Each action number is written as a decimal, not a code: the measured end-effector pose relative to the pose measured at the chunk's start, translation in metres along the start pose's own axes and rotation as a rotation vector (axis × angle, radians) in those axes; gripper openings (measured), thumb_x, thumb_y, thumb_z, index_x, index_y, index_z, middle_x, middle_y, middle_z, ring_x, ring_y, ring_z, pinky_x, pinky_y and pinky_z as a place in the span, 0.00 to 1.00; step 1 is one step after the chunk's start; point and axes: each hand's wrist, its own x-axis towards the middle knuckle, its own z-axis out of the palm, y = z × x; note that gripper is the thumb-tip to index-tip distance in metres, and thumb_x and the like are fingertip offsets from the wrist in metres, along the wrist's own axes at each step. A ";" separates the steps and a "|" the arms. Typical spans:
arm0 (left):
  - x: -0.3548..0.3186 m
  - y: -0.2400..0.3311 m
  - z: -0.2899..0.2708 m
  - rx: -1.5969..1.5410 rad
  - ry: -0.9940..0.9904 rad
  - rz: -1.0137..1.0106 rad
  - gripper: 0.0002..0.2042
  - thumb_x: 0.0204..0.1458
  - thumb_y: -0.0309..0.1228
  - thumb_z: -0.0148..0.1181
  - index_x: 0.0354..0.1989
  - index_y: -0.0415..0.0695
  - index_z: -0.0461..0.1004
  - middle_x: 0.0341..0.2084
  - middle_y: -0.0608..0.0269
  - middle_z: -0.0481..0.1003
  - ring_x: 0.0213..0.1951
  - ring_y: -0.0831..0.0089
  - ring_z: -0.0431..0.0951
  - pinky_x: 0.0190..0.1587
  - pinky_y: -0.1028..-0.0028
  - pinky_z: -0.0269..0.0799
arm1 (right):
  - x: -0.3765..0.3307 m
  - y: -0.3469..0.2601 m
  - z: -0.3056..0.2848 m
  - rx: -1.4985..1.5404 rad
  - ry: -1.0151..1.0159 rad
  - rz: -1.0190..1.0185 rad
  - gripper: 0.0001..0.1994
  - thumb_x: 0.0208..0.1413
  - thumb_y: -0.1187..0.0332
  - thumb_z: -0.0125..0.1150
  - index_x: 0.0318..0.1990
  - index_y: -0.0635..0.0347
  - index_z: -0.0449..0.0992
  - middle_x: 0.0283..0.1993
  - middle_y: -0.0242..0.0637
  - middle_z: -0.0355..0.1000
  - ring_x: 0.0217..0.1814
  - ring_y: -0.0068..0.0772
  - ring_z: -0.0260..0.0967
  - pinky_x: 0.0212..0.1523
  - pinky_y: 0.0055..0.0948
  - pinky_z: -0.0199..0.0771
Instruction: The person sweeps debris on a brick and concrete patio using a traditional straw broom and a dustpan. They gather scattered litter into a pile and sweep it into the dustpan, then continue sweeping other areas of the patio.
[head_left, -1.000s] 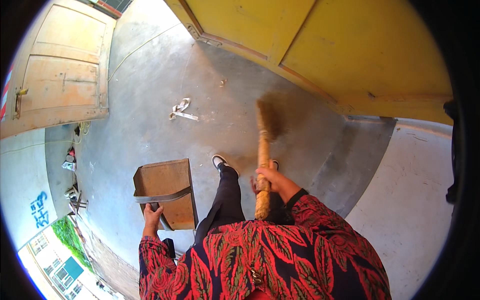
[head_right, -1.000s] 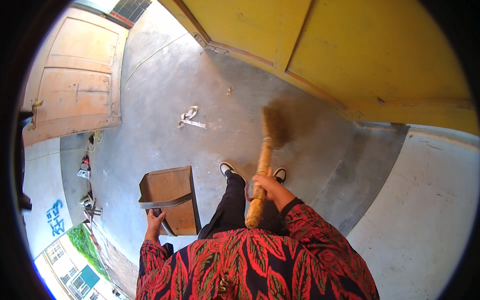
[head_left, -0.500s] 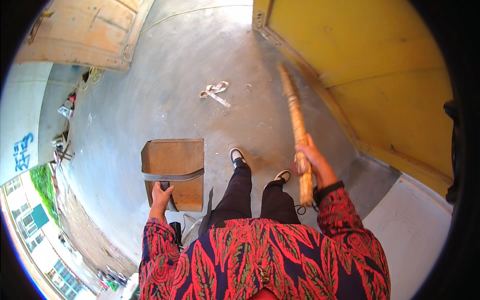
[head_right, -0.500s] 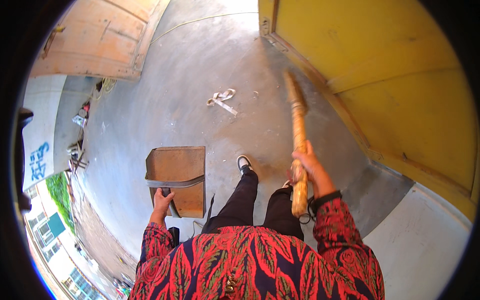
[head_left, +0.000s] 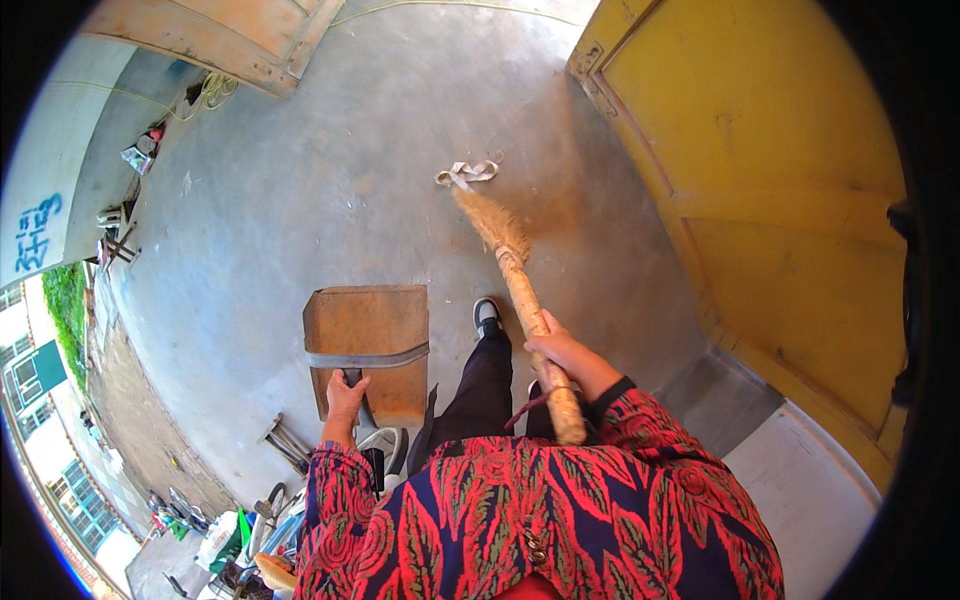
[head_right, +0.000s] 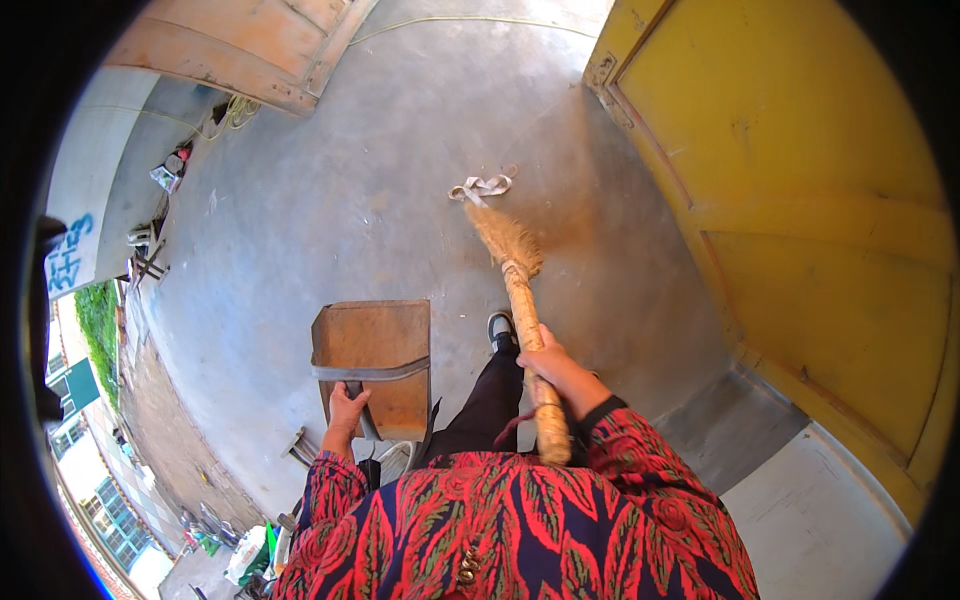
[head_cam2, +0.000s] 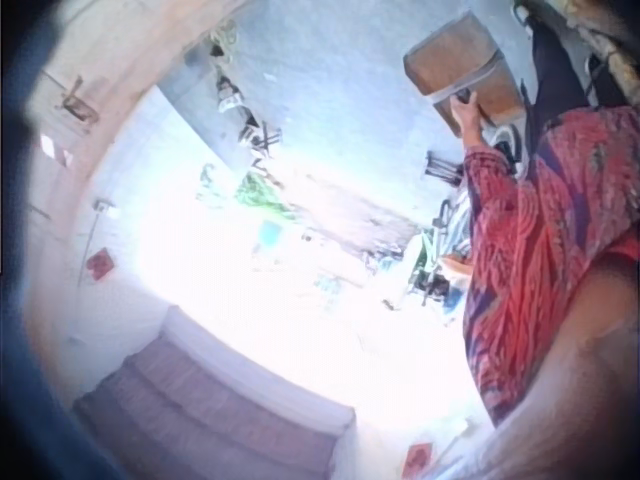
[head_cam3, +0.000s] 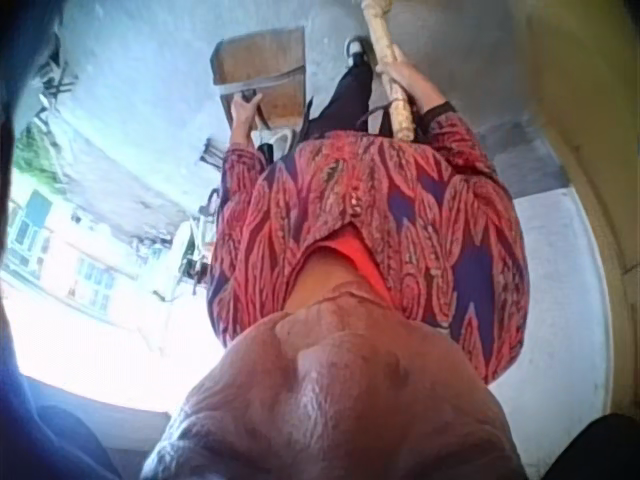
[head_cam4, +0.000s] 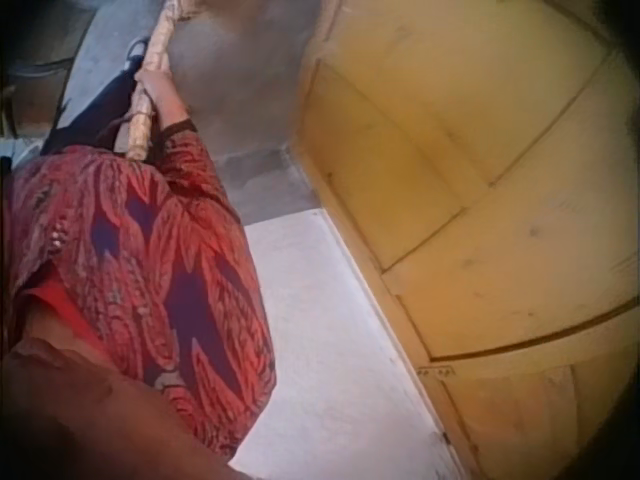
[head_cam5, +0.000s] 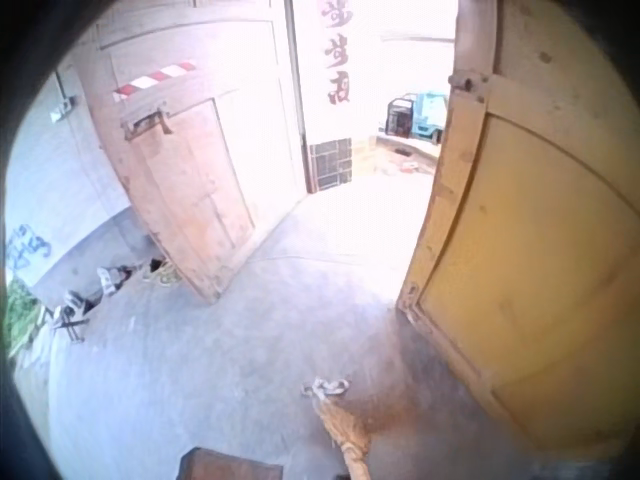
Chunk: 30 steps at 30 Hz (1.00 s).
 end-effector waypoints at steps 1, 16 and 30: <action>0.001 -0.001 0.001 0.023 0.013 0.001 0.14 0.30 0.31 0.62 0.25 0.39 0.65 0.18 0.62 0.69 0.21 0.76 0.67 0.25 0.75 0.64 | -0.010 -0.006 -0.012 -0.067 -0.023 -0.045 0.38 0.33 0.73 0.56 0.57 0.56 0.46 0.37 0.43 0.63 0.33 0.34 0.63 0.32 0.29 0.65; 0.005 -0.025 0.000 -0.097 0.029 -0.075 0.14 0.30 0.31 0.63 0.24 0.39 0.66 0.17 0.64 0.69 0.20 0.78 0.66 0.24 0.77 0.64 | 0.032 -0.055 -0.001 0.368 -0.013 0.013 0.37 0.36 0.75 0.53 0.55 0.50 0.41 0.25 0.40 0.60 0.14 0.33 0.58 0.13 0.33 0.63; 0.007 -0.025 0.008 0.119 0.023 -0.137 0.16 0.28 0.32 0.63 0.24 0.39 0.65 0.18 0.61 0.69 0.21 0.73 0.68 0.27 0.74 0.65 | -0.064 -0.080 -0.056 -0.868 0.223 -0.041 0.38 0.33 0.69 0.53 0.57 0.47 0.46 0.35 0.54 0.66 0.39 0.51 0.65 0.39 0.36 0.65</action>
